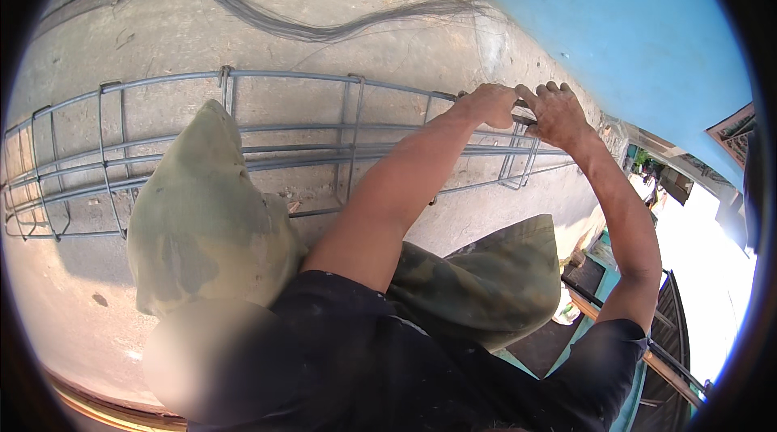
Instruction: The person sits on a concrete floor and ties a rebar mesh using wire and pliers. They wrap wire around the intersections of the steel bars and twist it tight with the tool to secure the grid structure.
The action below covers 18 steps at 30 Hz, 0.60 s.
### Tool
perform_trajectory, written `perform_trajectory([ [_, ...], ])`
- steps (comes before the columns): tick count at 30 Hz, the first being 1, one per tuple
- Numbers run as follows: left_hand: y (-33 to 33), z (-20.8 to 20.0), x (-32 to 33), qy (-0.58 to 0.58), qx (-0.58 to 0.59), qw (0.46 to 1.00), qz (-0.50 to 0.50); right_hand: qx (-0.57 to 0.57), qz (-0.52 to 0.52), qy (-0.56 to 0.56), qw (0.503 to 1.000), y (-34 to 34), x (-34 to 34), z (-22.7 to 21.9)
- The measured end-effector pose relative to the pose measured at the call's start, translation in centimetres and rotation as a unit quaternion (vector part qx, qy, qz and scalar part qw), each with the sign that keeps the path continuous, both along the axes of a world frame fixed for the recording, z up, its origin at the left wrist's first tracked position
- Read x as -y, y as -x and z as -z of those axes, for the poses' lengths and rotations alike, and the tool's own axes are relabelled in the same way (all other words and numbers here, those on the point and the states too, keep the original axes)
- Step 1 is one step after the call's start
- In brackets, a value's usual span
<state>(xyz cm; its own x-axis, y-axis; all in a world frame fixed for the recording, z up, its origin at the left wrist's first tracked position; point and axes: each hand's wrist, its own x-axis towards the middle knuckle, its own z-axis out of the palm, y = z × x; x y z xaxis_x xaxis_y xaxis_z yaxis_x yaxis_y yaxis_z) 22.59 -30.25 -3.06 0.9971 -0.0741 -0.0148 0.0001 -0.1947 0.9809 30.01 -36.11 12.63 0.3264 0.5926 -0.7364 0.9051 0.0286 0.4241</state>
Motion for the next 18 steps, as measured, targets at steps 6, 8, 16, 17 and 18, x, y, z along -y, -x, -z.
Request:
perform_trajectory([
  [6, 1.4, -0.2, 1.8, -0.013, 0.031, 0.993, -0.110, -0.075, 0.240, -0.004, 0.968, -1.2, 1.1, -0.2],
  [8, 2.7, 0.6, 4.7, -0.078, 0.143, 0.958, -0.236, -0.119, 0.423, 0.051, 0.897, -2.3, 1.4, -0.3],
  [16, 1.3, 0.4, 3.1, -0.029, -0.002, 0.995, -0.093, -0.055, 0.086, -0.174, 0.979, 0.9, 4.5, -0.4],
  [17, 1.0, -0.2, 2.1, -0.013, -0.050, 0.998, -0.030, -0.044, 0.102, -0.154, 0.982, 1.2, 4.5, -0.4],
  [18, 1.1, -1.1, 1.2, -0.047, -0.079, 0.995, 0.040, -0.060, 0.261, -0.069, 0.961, 0.5, 3.9, -0.4],
])
